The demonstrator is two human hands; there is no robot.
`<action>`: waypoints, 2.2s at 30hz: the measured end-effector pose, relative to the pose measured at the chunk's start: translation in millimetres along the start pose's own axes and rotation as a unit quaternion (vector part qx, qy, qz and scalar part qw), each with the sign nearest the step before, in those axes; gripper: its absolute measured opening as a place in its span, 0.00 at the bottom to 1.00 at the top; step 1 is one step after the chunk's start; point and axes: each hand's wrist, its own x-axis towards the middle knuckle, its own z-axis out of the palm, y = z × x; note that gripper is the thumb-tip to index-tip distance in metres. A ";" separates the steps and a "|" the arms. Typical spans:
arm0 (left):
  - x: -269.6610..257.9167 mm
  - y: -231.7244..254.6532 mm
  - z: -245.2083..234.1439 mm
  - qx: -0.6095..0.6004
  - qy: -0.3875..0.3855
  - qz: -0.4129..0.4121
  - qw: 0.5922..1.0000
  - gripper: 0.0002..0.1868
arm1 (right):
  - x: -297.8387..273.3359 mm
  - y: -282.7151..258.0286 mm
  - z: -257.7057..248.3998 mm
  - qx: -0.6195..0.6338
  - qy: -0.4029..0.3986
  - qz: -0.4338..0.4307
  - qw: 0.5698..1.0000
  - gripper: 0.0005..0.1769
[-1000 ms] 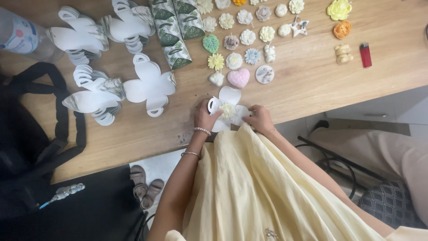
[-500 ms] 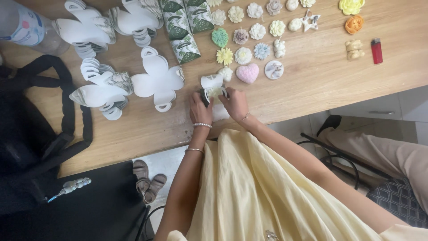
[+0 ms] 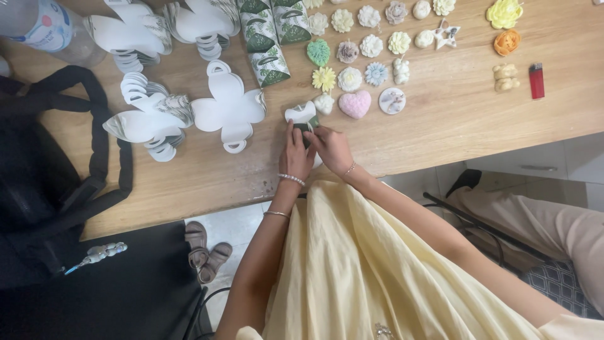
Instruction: Packaging decorative candles into small plastic bags and paper boxes on a workbench.
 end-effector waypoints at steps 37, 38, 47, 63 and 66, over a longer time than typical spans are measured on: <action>44.6 -3.1 -62.3 0.017 0.020 0.142 0.989 0.10 | 41.8 11.5 -4.9 -0.068 -0.048 -0.171 0.982 0.03; 44.8 -2.2 -63.1 0.023 0.016 0.150 0.988 0.11 | 40.1 11.5 -5.9 -0.065 -0.056 -0.160 0.983 0.02; 51.2 -4.9 -63.3 0.059 -0.010 0.193 0.979 0.13 | 35.8 14.6 -6.2 -0.015 -0.040 -0.167 0.985 0.08; 59.8 -4.3 -68.0 -0.016 -0.057 0.210 0.976 0.11 | 18.8 39.5 4.9 0.172 -0.036 0.007 0.984 0.13; 66.1 -3.4 -58.2 0.002 -0.086 0.216 0.973 0.12 | 14.8 48.3 10.7 0.325 0.009 0.170 0.930 0.09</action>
